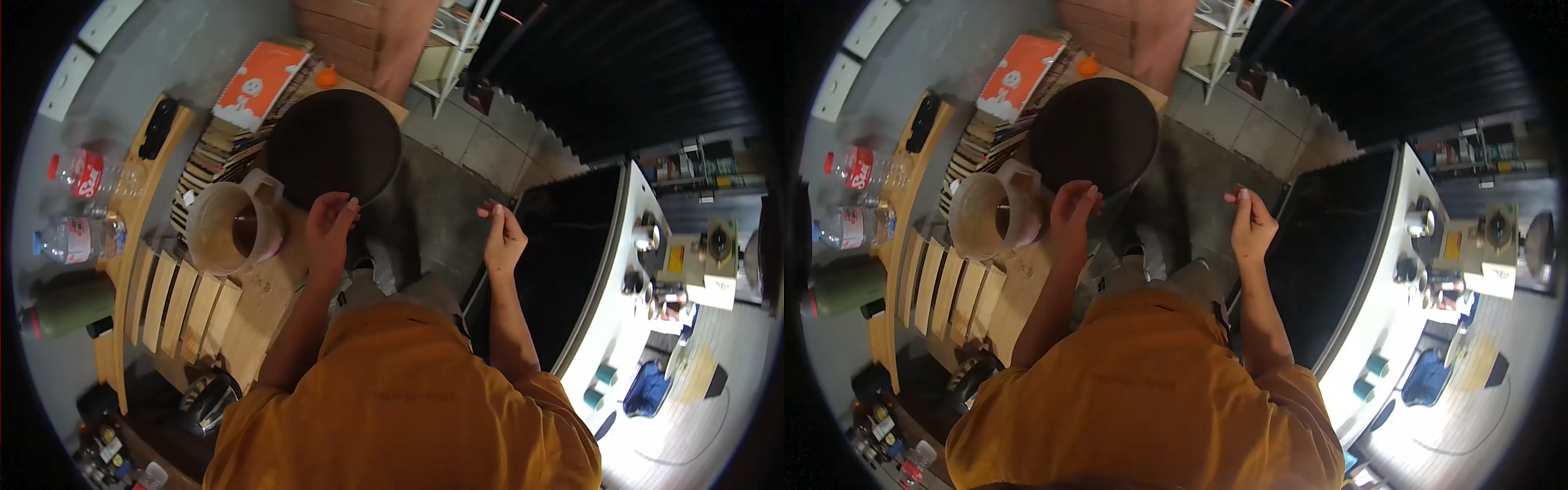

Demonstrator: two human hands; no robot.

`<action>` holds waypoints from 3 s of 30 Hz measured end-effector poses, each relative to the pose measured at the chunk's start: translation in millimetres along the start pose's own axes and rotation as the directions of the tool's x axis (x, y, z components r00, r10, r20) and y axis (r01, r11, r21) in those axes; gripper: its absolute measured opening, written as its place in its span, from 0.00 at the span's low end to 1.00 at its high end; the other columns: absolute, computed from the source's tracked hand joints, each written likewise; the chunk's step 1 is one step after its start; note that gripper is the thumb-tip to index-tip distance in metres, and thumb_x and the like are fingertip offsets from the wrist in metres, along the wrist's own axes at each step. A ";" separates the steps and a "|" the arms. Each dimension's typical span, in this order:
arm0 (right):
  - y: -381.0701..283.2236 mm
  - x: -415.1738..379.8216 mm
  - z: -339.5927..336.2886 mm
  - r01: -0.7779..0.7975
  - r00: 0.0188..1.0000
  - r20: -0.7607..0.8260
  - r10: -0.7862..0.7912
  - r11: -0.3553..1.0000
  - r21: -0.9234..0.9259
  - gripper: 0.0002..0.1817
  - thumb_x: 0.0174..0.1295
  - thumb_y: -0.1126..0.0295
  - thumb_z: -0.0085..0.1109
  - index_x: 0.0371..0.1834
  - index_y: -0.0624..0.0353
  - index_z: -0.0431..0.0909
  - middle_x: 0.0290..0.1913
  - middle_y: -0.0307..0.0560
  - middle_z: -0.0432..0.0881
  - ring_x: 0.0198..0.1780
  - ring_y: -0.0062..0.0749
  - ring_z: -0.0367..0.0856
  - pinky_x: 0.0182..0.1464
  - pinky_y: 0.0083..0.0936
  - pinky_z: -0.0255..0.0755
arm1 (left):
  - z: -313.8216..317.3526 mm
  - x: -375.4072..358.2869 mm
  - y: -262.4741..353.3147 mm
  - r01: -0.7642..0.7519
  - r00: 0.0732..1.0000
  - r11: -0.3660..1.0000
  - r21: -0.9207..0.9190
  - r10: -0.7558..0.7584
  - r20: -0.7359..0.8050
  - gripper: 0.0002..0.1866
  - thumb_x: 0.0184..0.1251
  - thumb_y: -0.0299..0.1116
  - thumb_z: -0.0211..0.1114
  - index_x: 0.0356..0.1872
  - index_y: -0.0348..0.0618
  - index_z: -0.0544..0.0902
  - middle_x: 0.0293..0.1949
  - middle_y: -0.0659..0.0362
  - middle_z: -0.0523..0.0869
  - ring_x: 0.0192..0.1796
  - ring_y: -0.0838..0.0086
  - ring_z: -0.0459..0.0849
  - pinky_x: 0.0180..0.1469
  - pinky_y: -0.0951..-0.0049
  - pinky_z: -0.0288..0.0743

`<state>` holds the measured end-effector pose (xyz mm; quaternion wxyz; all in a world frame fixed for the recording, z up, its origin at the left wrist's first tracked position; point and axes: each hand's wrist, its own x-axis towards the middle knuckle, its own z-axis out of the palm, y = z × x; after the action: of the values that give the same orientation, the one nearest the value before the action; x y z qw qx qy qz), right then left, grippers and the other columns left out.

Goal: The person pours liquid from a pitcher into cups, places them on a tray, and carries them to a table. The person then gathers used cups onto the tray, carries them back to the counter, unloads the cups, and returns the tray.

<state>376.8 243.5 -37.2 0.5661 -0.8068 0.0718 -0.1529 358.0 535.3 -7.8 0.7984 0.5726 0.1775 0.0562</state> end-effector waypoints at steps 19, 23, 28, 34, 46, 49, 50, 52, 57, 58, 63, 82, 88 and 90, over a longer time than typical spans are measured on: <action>140.6 117.6 227.5 -0.369 0.608 0.621 0.495 0.868 -0.332 0.46 0.68 0.68 0.59 0.79 0.64 0.36 0.73 0.67 0.61 0.72 0.51 0.66 0.68 0.42 0.67 | -24.2 -34.3 16.8 -0.287 0.742 0.958 0.009 0.228 -0.630 0.26 0.82 0.45 0.51 0.20 0.42 0.75 0.25 0.59 0.79 0.38 0.72 0.80 0.49 0.69 0.72; 166.5 119.5 247.9 -0.489 0.525 0.587 0.616 0.783 -0.385 0.39 0.72 0.70 0.51 0.79 0.64 0.39 0.74 0.63 0.59 0.71 0.49 0.67 0.65 0.45 0.71 | -12.4 -43.9 26.3 -0.326 0.694 0.945 0.005 0.243 -0.678 0.27 0.82 0.50 0.49 0.20 0.46 0.71 0.21 0.61 0.73 0.39 0.67 0.79 0.47 0.66 0.69; 164.2 132.8 232.5 -0.208 0.748 0.588 0.307 0.950 -0.232 0.22 0.75 0.66 0.47 0.67 0.67 0.65 0.58 0.54 0.77 0.50 0.39 0.81 0.48 0.39 0.79 | -16.7 -43.6 17.2 -0.356 0.694 0.934 -0.041 0.235 -0.680 0.28 0.82 0.54 0.46 0.21 0.46 0.71 0.22 0.61 0.73 0.39 0.66 0.79 0.47 0.66 0.68; 0.8 170.5 124.7 -0.227 0.761 0.582 0.287 0.958 -0.177 0.21 0.74 0.63 0.51 0.57 0.73 0.75 0.50 0.57 0.83 0.52 0.39 0.81 0.58 0.29 0.71 | -4.0 -16.1 27.3 -0.254 0.767 0.965 -0.060 0.164 -0.620 0.26 0.81 0.55 0.47 0.28 0.46 0.76 0.28 0.61 0.79 0.41 0.71 0.79 0.47 0.68 0.68; -35.3 74.7 -59.7 -0.373 0.925 0.238 0.295 0.820 0.433 0.15 0.76 0.69 0.50 0.58 0.66 0.77 0.50 0.40 0.83 0.49 0.19 0.78 0.55 0.19 0.69 | 17.5 41.0 30.9 0.094 0.990 0.995 0.017 -0.092 -0.109 0.28 0.77 0.48 0.57 0.69 0.44 0.68 0.61 0.57 0.75 0.56 0.74 0.76 0.55 0.71 0.73; -32.4 -10.1 -93.5 -0.361 0.931 0.110 0.349 0.829 0.426 0.16 0.77 0.69 0.48 0.60 0.66 0.75 0.49 0.37 0.82 0.48 0.18 0.77 0.54 0.18 0.69 | 39.6 51.0 17.5 0.299 0.890 0.938 -0.173 -0.209 0.405 0.29 0.77 0.48 0.58 0.70 0.41 0.66 0.63 0.55 0.75 0.61 0.71 0.76 0.60 0.70 0.72; -38.2 -30.8 -99.8 -0.371 0.925 0.056 0.376 0.859 0.354 0.16 0.77 0.68 0.48 0.60 0.66 0.75 0.48 0.36 0.81 0.48 0.17 0.75 0.54 0.17 0.68 | 58.3 42.6 24.6 0.284 0.922 0.957 -0.066 -0.254 0.292 0.28 0.78 0.46 0.58 0.70 0.41 0.67 0.63 0.55 0.75 0.62 0.70 0.76 0.62 0.70 0.71; -35.0 -72.9 -115.1 -0.383 0.910 -0.028 0.413 0.867 0.318 0.17 0.77 0.69 0.47 0.61 0.67 0.74 0.48 0.36 0.80 0.49 0.17 0.74 0.54 0.17 0.68 | 92.8 25.4 33.6 0.299 0.926 0.953 0.056 -0.304 0.225 0.27 0.78 0.44 0.57 0.70 0.40 0.67 0.62 0.56 0.76 0.63 0.69 0.75 0.67 0.69 0.69; -42.8 -153.9 -149.2 -0.300 0.814 -0.399 0.423 0.893 0.336 0.18 0.77 0.70 0.47 0.64 0.68 0.72 0.52 0.39 0.80 0.54 0.18 0.73 0.60 0.19 0.66 | 144.6 -2.0 -18.2 0.114 0.843 0.958 0.262 -0.233 0.484 0.26 0.78 0.45 0.58 0.67 0.39 0.71 0.61 0.58 0.77 0.60 0.72 0.75 0.65 0.71 0.68; -40.2 -169.5 -161.9 -0.313 0.781 -0.444 0.440 0.890 0.331 0.18 0.77 0.70 0.47 0.64 0.68 0.72 0.51 0.39 0.81 0.54 0.19 0.74 0.59 0.19 0.67 | 156.5 -9.7 -25.6 0.064 0.796 0.942 0.328 -0.247 0.553 0.26 0.78 0.46 0.58 0.66 0.38 0.72 0.60 0.58 0.77 0.59 0.73 0.75 0.64 0.71 0.67; -28.8 -230.5 -213.1 -0.288 0.644 -0.608 0.464 0.884 0.369 0.18 0.75 0.73 0.48 0.64 0.70 0.71 0.52 0.43 0.82 0.53 0.21 0.76 0.59 0.21 0.69 | 225.7 -71.2 -51.7 -0.039 0.688 0.923 0.382 -0.253 0.681 0.21 0.78 0.46 0.59 0.57 0.39 0.76 0.48 0.65 0.76 0.50 0.79 0.71 0.56 0.77 0.65; 63.0 -316.6 -436.1 -0.640 0.382 -0.791 0.477 0.754 0.146 0.28 0.61 0.77 0.59 0.68 0.66 0.72 0.40 0.53 0.84 0.33 0.33 0.85 0.41 0.27 0.78 | 410.1 -262.2 -181.3 -0.089 0.600 0.779 0.621 -0.455 0.657 0.39 0.76 0.57 0.55 0.75 0.37 0.62 0.74 0.49 0.64 0.77 0.64 0.58 0.77 0.63 0.48; 86.4 -309.2 -439.3 -0.665 0.337 -0.834 0.436 0.738 0.117 0.28 0.58 0.79 0.63 0.66 0.61 0.75 0.47 0.51 0.81 0.34 0.29 0.84 0.42 0.26 0.79 | 430.2 -248.2 -209.0 -0.102 0.573 0.815 0.571 -0.421 0.703 0.32 0.78 0.54 0.54 0.67 0.35 0.70 0.63 0.54 0.75 0.67 0.70 0.69 0.70 0.66 0.60; 89.9 -305.3 -438.2 -0.675 0.329 -0.848 0.414 0.731 0.095 0.29 0.58 0.79 0.63 0.66 0.60 0.76 0.46 0.50 0.82 0.34 0.29 0.84 0.43 0.26 0.79 | 439.4 -237.9 -228.5 -0.098 0.545 0.825 0.557 -0.423 0.724 0.31 0.78 0.53 0.54 0.67 0.35 0.70 0.63 0.54 0.75 0.67 0.70 0.69 0.70 0.65 0.60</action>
<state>-49.6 -90.3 -35.0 0.3609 -0.6306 0.6183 -0.2996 263.5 -4.6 -45.5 0.5937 0.7092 -0.1533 -0.3479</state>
